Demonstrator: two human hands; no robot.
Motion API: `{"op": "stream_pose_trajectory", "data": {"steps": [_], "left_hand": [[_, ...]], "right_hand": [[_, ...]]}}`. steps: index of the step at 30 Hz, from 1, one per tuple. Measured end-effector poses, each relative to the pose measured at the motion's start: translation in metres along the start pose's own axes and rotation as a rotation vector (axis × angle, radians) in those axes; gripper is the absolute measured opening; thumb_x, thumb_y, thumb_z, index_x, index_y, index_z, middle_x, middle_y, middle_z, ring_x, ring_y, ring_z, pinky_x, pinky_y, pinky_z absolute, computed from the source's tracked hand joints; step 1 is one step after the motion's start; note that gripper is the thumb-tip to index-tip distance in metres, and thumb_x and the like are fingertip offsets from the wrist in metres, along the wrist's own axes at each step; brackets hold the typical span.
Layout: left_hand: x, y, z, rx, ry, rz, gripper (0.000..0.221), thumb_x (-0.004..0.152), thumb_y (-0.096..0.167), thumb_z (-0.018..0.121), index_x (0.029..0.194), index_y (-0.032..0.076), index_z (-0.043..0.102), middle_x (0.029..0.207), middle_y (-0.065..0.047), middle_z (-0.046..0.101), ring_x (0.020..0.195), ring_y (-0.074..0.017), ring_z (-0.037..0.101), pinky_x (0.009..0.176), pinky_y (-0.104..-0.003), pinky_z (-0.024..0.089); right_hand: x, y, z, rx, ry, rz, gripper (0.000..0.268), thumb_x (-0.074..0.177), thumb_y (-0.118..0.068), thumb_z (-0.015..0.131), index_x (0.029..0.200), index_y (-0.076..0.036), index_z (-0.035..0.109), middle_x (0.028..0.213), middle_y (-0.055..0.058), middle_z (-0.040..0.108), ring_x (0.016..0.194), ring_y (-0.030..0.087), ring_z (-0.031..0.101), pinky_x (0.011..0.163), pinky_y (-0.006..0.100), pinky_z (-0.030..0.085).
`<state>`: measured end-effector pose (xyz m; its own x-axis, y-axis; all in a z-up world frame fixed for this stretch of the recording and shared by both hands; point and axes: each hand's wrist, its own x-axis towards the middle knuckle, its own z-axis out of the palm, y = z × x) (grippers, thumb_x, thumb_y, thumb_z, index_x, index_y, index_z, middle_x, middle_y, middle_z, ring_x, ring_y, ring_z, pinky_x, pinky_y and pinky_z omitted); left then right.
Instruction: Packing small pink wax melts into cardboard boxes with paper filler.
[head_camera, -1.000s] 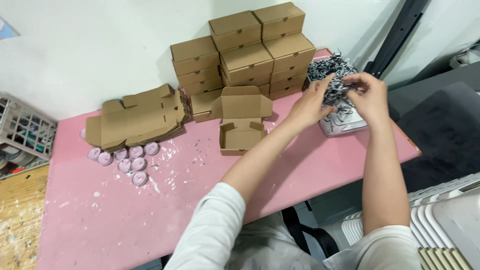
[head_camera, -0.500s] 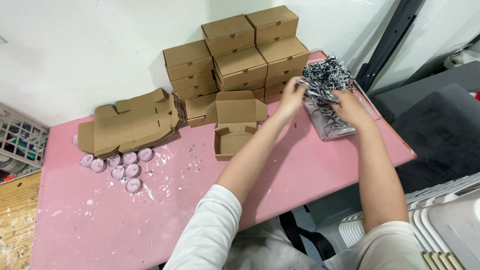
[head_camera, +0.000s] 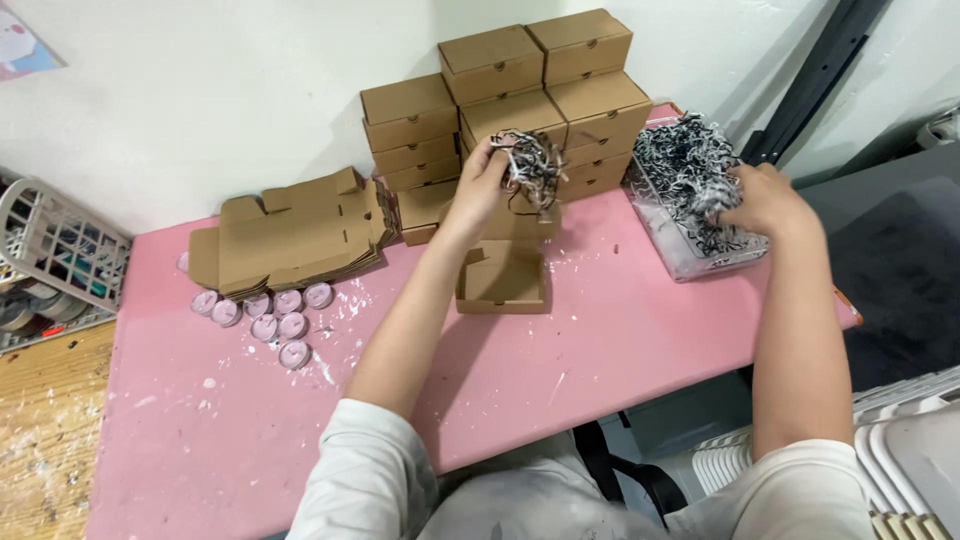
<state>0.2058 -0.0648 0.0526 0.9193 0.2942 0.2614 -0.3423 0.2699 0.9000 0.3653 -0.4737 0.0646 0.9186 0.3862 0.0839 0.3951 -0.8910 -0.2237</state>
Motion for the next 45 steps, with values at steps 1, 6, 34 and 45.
{"op": "stream_pose_trajectory", "data": {"steps": [1,6,34,45], "left_hand": [[-0.009,0.014,-0.003,0.002,0.004,0.003,0.016,0.11,0.019,0.052,0.117,0.009,0.062,0.084,0.004,0.058,0.07,-0.0048,0.049,0.06,-0.021,0.041],[-0.053,0.073,-0.007,0.17,-0.167,0.062,0.017,0.112,0.022,0.052,0.118,0.009,0.061,0.085,0.006,0.054,0.075,-0.003,0.048,0.065,-0.021,0.041],[-0.094,0.07,-0.042,0.599,-0.366,0.009,0.017,0.098,0.006,0.062,0.114,0.001,0.064,0.097,-0.002,0.072,0.089,-0.0085,0.066,0.081,-0.025,0.054],[-0.089,0.051,-0.056,1.096,-0.275,-0.038,0.021,0.08,0.019,0.082,0.1,0.014,0.078,0.095,-0.005,0.079,0.089,-0.0212,0.076,0.08,-0.037,0.056]], "right_hand": [[-0.014,-0.025,-0.019,0.001,0.0,-0.005,0.075,0.07,-0.024,0.091,0.136,0.0,0.063,0.134,0.03,0.061,0.126,0.043,0.058,0.11,0.047,0.046],[-0.079,-0.15,-0.074,0.178,0.236,-0.427,0.116,0.068,-0.039,0.095,0.16,-0.006,0.032,0.16,0.027,0.037,0.149,0.042,0.035,0.123,0.053,0.032],[-0.094,-0.264,0.059,1.401,-0.199,-0.457,0.054,0.085,0.005,0.071,0.137,-0.002,0.055,0.133,0.005,0.063,0.12,0.012,0.063,0.1,0.029,0.054],[-0.108,-0.281,0.025,0.932,-0.284,-0.218,0.041,0.083,-0.007,0.076,0.122,-0.015,0.071,0.086,-0.002,0.072,0.054,0.003,0.055,0.041,0.021,0.04]]}}
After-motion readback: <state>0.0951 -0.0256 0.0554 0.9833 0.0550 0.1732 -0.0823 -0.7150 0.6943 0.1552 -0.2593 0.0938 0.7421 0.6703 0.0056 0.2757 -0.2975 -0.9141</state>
